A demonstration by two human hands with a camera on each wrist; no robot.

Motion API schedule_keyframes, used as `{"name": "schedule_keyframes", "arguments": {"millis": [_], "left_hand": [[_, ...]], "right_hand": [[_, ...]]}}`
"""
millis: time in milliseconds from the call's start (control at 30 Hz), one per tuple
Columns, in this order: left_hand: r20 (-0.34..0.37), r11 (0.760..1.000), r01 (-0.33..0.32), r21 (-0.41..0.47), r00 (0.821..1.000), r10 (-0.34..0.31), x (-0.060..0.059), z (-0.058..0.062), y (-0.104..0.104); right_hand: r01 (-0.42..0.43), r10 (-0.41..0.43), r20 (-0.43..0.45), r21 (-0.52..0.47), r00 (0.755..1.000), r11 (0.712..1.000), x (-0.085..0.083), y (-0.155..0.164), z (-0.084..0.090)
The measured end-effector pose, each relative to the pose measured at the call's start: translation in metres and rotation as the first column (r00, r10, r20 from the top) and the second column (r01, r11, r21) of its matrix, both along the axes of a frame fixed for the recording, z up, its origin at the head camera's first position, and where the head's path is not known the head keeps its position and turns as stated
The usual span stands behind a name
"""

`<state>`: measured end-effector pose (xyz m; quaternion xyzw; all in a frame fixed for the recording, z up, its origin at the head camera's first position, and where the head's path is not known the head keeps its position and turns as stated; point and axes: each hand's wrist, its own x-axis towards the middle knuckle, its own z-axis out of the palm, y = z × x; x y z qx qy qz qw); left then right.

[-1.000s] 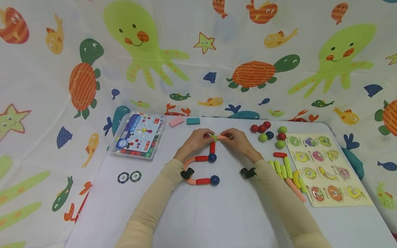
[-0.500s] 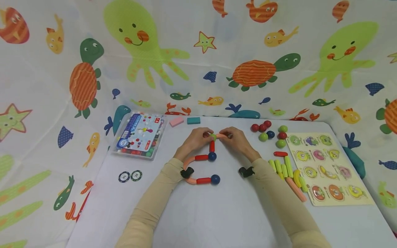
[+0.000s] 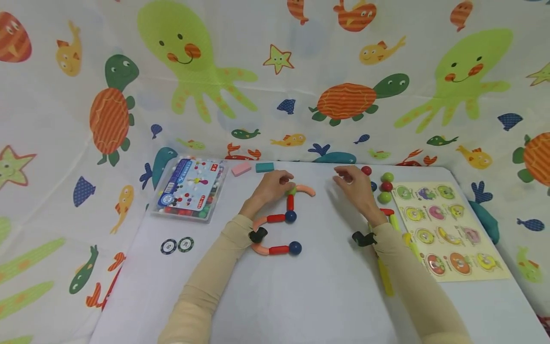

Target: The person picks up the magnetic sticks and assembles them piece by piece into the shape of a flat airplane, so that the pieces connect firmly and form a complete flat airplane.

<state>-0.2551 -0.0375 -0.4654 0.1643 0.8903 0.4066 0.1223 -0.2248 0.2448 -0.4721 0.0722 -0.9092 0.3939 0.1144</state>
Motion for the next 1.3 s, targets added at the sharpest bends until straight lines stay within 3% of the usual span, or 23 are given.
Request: {"name": "schedule_keyframes", "arguments": {"millis": [167,367,567,900,1133,1300], "left_hand": [[0.004,1.000,0.006,-0.030,1.000,-0.006,-0.004,0.002,0.001],[0.007,0.999,0.019,-0.032,1.000,-0.019,-0.008,0.004,0.003],[0.014,0.999,0.051,-0.018,0.999,-0.051,-0.010,0.004,0.007],[0.104,0.997,0.079,-0.014,0.992,-0.077,-0.014,0.005,0.018],[0.075,0.992,0.122,-0.037,0.990,-0.119,-0.016,-0.002,0.026],[0.076,0.991,0.126,-0.040,0.989,-0.123,-0.016,-0.010,0.030]], "right_hand": [[0.092,-0.091,-0.033,0.044,0.995,0.995,0.007,0.031,0.003],[0.157,-0.161,0.074,0.065,0.984,0.986,0.016,0.051,-0.003],[0.136,-0.147,0.120,0.097,0.982,0.986,0.018,0.056,-0.007],[0.098,-0.123,0.167,0.149,0.978,0.984,0.017,0.057,-0.007],[0.037,-0.080,0.252,0.171,0.964,0.985,0.020,0.058,-0.006],[0.016,-0.065,0.245,0.197,0.967,0.980,0.020,0.058,-0.009]]}}
